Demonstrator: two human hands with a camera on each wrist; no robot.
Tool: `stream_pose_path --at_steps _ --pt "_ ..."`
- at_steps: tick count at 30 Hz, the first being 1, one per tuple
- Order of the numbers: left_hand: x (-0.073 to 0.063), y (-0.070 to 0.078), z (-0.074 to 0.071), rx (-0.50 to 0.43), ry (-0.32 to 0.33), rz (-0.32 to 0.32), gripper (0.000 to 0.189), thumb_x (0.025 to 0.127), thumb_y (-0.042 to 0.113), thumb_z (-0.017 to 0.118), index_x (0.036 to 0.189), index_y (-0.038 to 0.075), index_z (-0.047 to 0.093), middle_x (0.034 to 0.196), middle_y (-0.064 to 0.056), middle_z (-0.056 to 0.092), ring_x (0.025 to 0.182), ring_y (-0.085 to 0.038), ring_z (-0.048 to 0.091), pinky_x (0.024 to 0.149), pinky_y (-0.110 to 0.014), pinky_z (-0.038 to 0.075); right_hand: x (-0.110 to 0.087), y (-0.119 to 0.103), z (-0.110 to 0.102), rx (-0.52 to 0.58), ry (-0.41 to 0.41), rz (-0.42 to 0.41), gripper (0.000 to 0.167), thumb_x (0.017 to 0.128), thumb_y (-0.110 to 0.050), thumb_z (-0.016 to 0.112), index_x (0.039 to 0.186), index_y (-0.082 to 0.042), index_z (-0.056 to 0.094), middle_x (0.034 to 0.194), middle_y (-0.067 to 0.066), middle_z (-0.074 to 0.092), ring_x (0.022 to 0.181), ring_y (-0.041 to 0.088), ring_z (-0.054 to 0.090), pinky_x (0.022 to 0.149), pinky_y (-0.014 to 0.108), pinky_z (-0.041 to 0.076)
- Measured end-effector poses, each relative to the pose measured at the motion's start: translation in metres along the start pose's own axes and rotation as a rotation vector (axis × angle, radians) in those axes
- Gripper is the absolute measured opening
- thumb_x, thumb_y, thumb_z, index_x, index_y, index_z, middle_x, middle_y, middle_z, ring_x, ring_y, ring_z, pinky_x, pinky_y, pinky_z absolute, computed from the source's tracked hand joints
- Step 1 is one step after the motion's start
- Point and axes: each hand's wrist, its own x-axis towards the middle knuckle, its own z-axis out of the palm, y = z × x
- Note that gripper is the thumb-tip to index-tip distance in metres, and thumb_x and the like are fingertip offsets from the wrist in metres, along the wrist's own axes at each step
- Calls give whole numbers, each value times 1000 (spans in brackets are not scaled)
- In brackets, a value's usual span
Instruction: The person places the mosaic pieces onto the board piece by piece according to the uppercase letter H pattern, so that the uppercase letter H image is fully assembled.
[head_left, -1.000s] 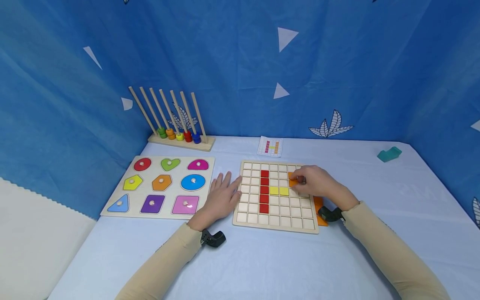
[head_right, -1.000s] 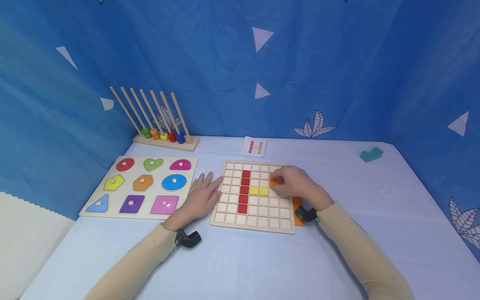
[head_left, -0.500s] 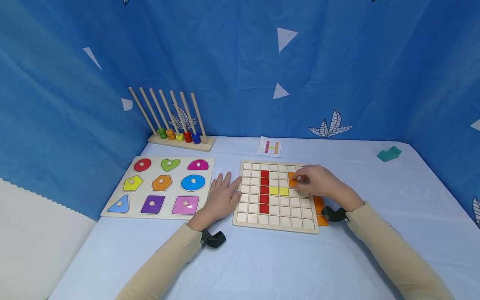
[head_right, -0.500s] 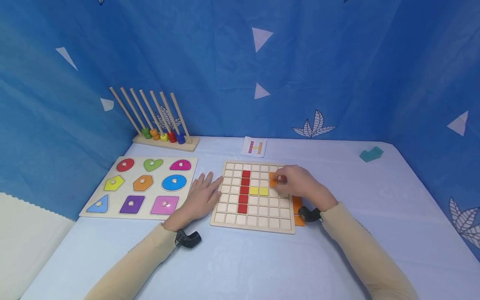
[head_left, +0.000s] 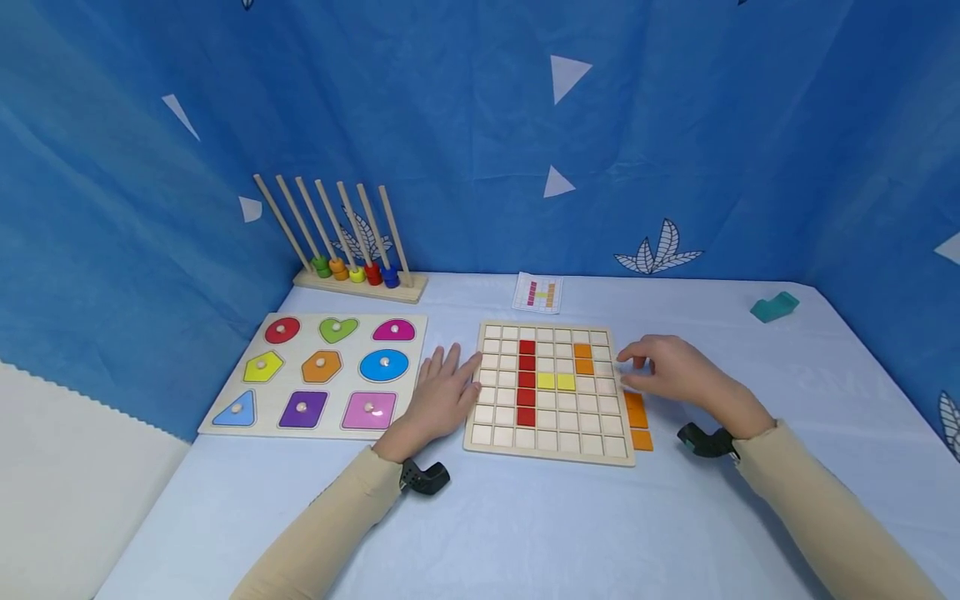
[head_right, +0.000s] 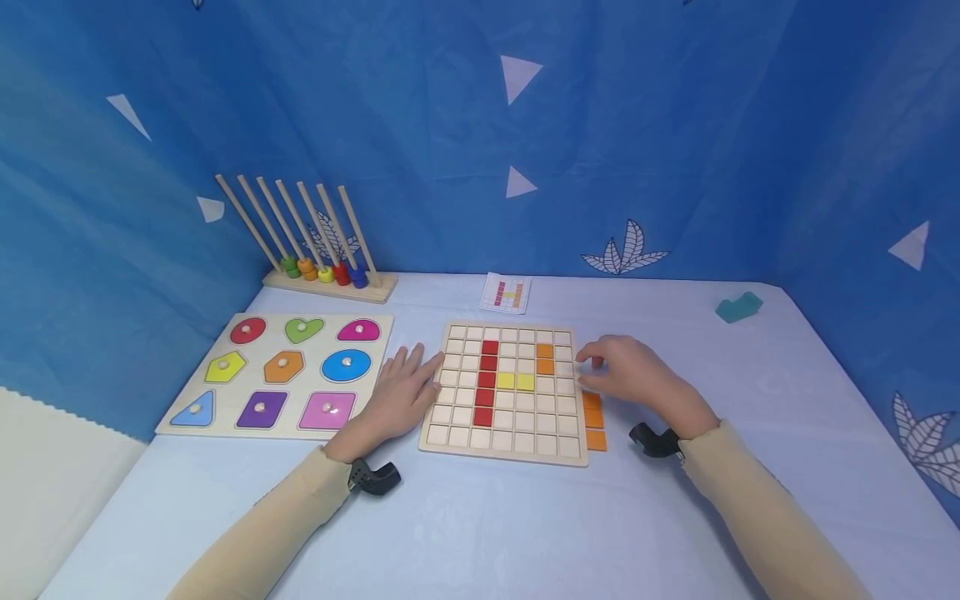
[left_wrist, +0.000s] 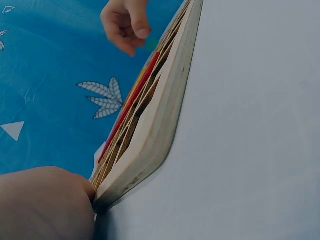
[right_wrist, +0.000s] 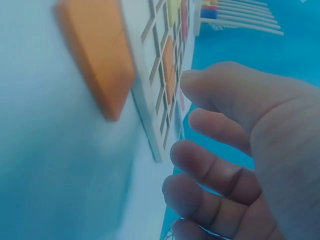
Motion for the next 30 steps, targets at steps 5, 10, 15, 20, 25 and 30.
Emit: stream_pose_path --at_steps 5,10,15,20,25,30 --pt "0 -1 1 8 0 -4 55 106 33 46 157 13 42 166 -25 26 156 -51 14 124 -66 14 -7 8 3 -22 12 -9 34 83 -22 82 112 -5 77 85 1 68 70 12 51 59 24 46" --pt "0 -2 1 7 1 -2 55 106 33 46 156 12 42 166 -26 26 156 -51 14 124 -66 14 -14 10 6 -12 7 -4 35 83 -25 83 112 -6 77 84 0 68 70 12 51 59 23 46" --pt "0 -1 0 1 3 2 55 105 32 46 156 12 43 166 -26 27 156 -51 14 124 -66 14 -19 7 8 -2 -5 0 35 83 -25 84 111 -6 77 84 -1 68 70 11 52 59 22 48" --pt "1 -1 -1 -4 3 5 55 106 32 45 157 12 42 166 -26 26 156 -51 14 124 -66 13 -22 6 10 4 -10 -4 34 82 -23 84 110 -6 77 83 -1 67 69 11 51 59 22 47" --pt "1 -1 0 -5 4 7 55 105 32 45 156 12 42 166 -27 26 156 -51 14 124 -67 14 -24 9 13 -1 -5 -22 32 81 -19 83 110 -6 77 82 -2 67 68 10 51 59 22 47" --pt "1 -2 2 -6 4 6 55 105 32 45 156 12 42 166 -27 26 156 -51 14 124 -67 14 -25 11 16 7 -5 -38 31 81 -18 82 110 -6 77 82 -3 67 68 9 50 59 22 46"
